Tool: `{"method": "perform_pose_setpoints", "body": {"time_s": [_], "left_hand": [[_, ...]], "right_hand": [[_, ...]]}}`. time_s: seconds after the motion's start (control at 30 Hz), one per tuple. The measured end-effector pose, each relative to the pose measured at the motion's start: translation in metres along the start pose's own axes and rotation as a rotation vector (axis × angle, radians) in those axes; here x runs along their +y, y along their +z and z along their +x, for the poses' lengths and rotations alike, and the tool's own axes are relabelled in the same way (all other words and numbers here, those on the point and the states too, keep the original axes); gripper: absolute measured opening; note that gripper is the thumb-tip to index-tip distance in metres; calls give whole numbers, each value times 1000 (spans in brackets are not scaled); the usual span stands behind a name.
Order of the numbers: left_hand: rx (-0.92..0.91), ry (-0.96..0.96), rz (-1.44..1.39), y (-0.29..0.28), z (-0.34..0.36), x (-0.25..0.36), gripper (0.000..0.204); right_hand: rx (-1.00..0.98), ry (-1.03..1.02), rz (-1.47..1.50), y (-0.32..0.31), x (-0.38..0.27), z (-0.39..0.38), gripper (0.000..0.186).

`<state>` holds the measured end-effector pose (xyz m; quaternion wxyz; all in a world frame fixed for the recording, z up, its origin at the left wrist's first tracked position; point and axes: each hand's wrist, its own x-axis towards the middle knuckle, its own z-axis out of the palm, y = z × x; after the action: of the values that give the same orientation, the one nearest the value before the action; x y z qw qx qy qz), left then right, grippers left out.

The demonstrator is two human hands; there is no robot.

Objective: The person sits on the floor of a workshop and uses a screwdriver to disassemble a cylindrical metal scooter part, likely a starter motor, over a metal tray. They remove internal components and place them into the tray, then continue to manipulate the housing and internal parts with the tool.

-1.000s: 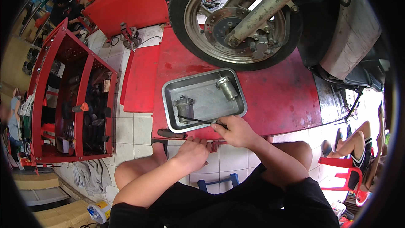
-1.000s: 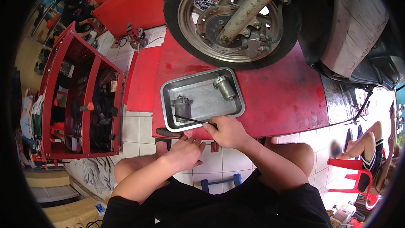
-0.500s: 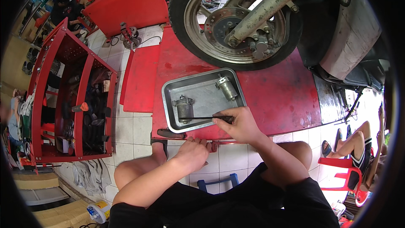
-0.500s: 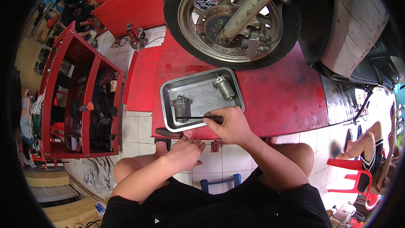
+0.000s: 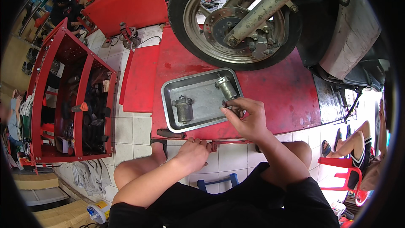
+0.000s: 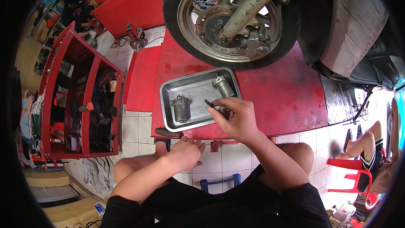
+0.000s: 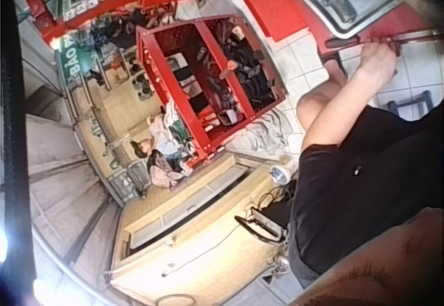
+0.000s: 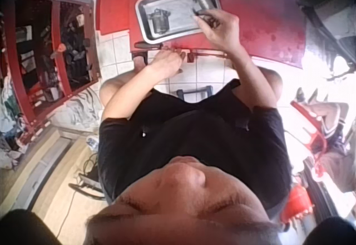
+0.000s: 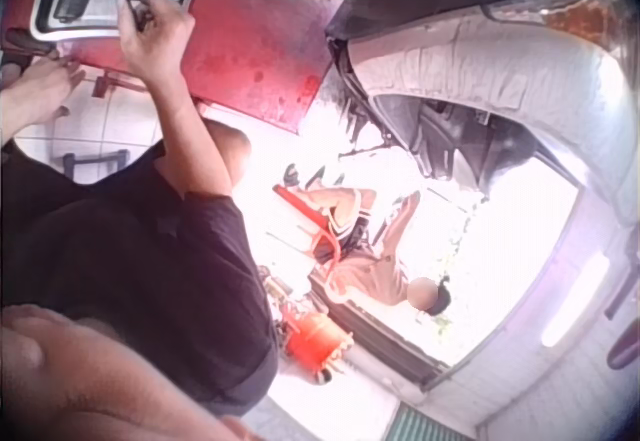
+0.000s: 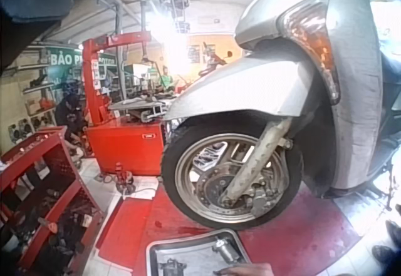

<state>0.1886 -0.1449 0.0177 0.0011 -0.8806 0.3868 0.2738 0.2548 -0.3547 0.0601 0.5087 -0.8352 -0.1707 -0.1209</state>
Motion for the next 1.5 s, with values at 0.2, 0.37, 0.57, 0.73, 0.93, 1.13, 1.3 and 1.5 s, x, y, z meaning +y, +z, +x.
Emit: {"method": "perform_pose_setpoints", "body": {"time_s": [0.2,0.37,0.57,0.73,0.93,1.13,1.3,1.5], "left_hand": [[-17,1,-4,-1,2,1,65],[-6,6,-1,2,3,1,63],[-2,6,7,2,2,1,63],[-8,1,2,1,2,1,64],[-4,3,11,0,1,1,63],[3,0,2,1,1,1,63],[24,6,13,2,1,2,63],[41,11,17,3,1,3,62]], "right_hand": [[-33,-18,14,-3,4,-2,14],[-59,-17,15,-3,2,-4,16],[-59,-37,19,-3,0,-4,15],[-85,-36,8,-2,2,-5,16],[-94,-48,38,-2,0,-5,15],[-252,-114,-16,-6,3,-4,15],[-367,-114,-131,-3,17,-9,16],[-482,-96,-286,7,26,-10,17]]}}
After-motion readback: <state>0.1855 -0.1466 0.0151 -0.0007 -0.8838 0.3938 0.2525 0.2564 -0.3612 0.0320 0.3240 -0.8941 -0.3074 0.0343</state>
